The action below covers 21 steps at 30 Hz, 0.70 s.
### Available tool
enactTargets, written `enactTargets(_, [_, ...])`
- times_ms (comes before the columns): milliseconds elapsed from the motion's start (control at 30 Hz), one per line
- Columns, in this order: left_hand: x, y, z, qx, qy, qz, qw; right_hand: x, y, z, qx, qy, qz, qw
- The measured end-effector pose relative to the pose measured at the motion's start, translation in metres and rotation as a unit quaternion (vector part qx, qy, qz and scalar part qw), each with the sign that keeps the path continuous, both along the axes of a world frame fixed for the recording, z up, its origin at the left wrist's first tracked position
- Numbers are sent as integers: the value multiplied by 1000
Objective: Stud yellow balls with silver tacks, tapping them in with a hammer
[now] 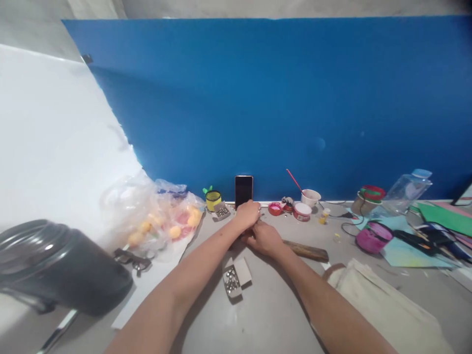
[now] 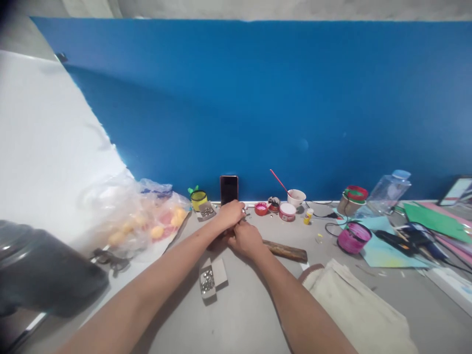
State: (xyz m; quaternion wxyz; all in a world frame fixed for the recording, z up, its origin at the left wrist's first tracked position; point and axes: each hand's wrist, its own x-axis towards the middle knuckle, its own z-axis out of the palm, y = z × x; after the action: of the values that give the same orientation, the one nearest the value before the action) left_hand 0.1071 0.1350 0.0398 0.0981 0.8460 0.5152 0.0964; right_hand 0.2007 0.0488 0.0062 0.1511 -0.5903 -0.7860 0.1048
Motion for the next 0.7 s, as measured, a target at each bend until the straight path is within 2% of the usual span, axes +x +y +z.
enactTargets(100, [10,5,2,-11,24,-12,1000,0,0,-2,-4,-6,-2,1000])
enactTargets(167, [5,2,8,0,19,-21,1000,1,0,-3,-4,-7,2,1000])
enactTargets(233, [-10,-8,15,21,4,-21,1000,1,0,-4,0,-6,6,1000])
enactTargets(333, [-49,-31,20,48,-17,-12,999,3,1,-6,9,-18,9,1000])
enactTargets(400, [-81,-47,16,67,-49,-1,997,3,2,-8,11,-26,10,1000])
enactTargets(533, [-133,-69,-5,61,-66,41,995,4,2,-8,16,-18,21,999])
enactTargets(633, [-147,-70,-15,92,-77,92,989,4,2,-8,11,-16,21,1000])
enactTargets(700, [-149,-69,-13,118,-97,117,981,5,1,-8,9,-17,20,1000])
